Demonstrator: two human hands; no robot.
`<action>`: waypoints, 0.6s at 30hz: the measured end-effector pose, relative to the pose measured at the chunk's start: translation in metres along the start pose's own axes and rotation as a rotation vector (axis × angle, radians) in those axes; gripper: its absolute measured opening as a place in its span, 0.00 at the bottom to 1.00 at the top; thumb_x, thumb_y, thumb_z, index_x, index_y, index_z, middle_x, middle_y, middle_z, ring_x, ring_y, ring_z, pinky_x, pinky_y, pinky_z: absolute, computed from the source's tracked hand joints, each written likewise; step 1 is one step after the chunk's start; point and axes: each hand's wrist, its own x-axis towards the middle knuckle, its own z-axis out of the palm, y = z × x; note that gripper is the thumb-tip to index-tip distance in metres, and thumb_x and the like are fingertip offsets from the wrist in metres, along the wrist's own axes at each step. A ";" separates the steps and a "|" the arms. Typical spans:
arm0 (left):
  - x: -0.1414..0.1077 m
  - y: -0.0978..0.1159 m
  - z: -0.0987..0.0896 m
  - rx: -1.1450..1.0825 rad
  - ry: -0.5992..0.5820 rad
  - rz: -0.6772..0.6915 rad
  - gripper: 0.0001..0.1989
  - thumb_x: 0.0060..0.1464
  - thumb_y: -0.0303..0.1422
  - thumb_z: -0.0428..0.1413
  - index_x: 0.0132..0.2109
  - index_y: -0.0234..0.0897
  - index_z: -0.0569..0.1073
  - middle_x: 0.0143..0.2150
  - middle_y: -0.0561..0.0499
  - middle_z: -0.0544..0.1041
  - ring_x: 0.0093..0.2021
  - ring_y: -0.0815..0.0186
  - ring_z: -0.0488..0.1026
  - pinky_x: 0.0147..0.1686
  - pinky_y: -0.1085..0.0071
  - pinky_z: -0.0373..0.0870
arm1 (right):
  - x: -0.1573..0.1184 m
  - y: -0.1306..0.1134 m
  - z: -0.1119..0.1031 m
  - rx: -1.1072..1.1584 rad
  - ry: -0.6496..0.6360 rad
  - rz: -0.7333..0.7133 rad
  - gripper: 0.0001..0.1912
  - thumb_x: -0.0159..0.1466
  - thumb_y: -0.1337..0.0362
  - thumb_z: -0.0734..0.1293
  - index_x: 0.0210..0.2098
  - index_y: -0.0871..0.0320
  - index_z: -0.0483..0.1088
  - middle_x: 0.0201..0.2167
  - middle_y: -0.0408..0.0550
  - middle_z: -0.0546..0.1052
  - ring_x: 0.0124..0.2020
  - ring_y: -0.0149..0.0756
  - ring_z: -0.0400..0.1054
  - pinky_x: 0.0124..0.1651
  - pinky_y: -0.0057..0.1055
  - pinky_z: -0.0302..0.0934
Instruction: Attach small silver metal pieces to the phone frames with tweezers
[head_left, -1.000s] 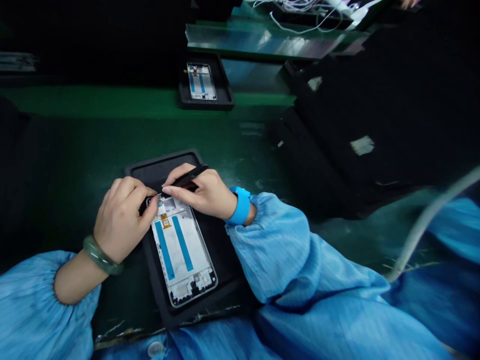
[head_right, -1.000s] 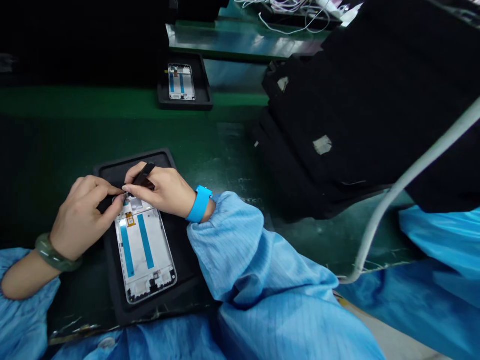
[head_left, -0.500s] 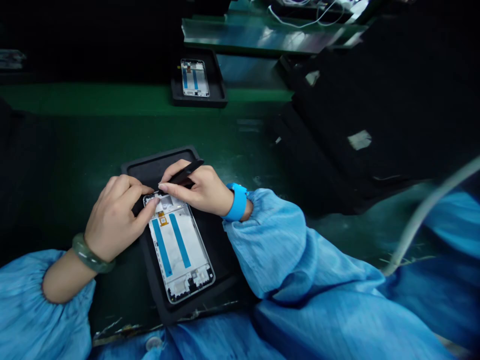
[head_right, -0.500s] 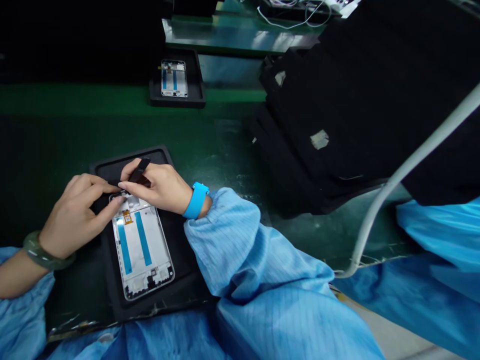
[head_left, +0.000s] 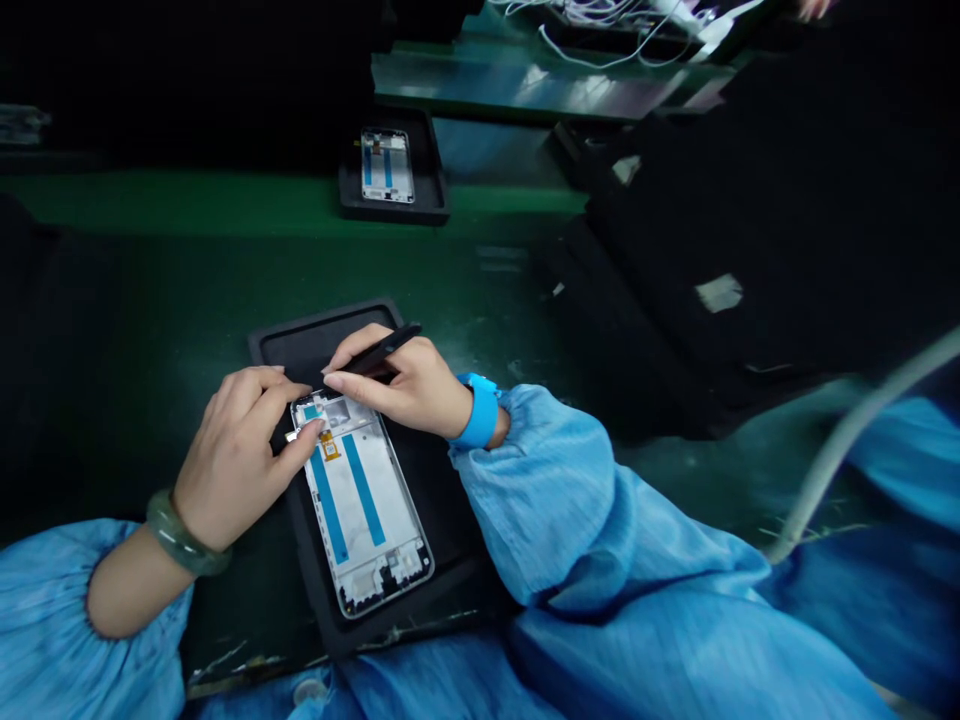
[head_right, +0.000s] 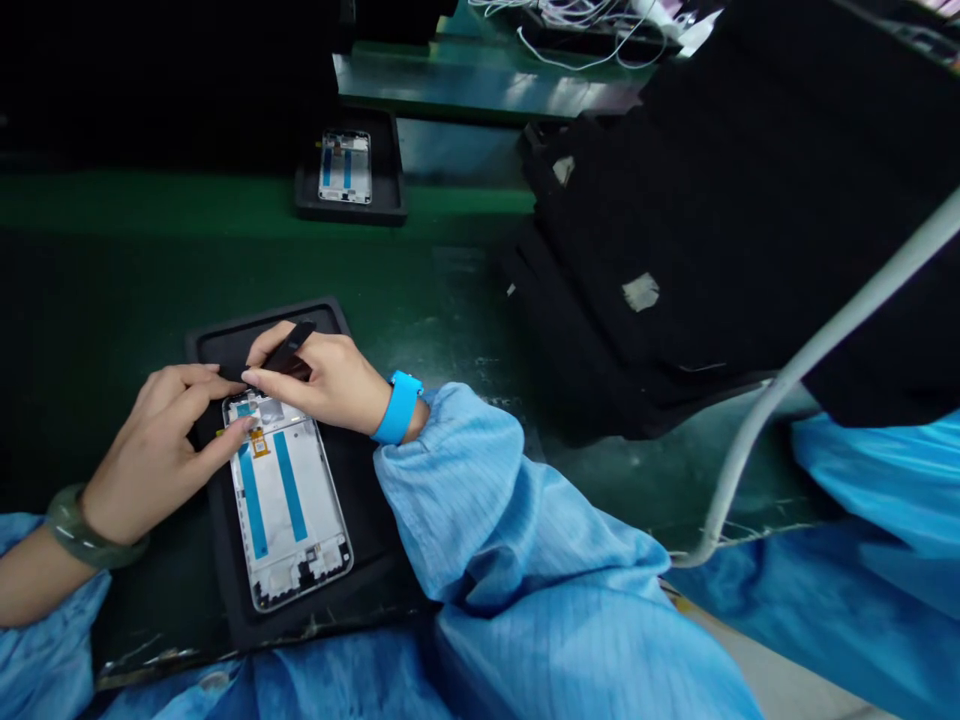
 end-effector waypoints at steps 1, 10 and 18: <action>0.000 0.000 0.000 0.000 0.000 -0.002 0.13 0.55 0.37 0.52 0.46 0.35 0.69 0.46 0.44 0.68 0.50 0.56 0.65 0.49 0.57 0.65 | 0.000 0.000 0.000 0.001 -0.011 -0.013 0.07 0.61 0.64 0.66 0.36 0.62 0.69 0.34 0.45 0.74 0.34 0.28 0.70 0.36 0.23 0.64; 0.000 0.001 0.000 -0.003 -0.003 -0.023 0.13 0.55 0.37 0.52 0.46 0.37 0.69 0.46 0.44 0.68 0.51 0.55 0.65 0.49 0.57 0.64 | -0.001 -0.001 0.002 -0.059 -0.071 -0.043 0.06 0.62 0.65 0.65 0.36 0.62 0.69 0.33 0.45 0.75 0.33 0.28 0.70 0.37 0.23 0.63; 0.000 0.000 0.001 -0.015 0.006 -0.019 0.13 0.55 0.37 0.52 0.45 0.36 0.69 0.45 0.44 0.68 0.51 0.55 0.65 0.49 0.57 0.65 | -0.001 -0.002 0.001 -0.022 -0.068 -0.029 0.06 0.61 0.65 0.66 0.35 0.62 0.70 0.32 0.44 0.75 0.32 0.26 0.70 0.36 0.22 0.62</action>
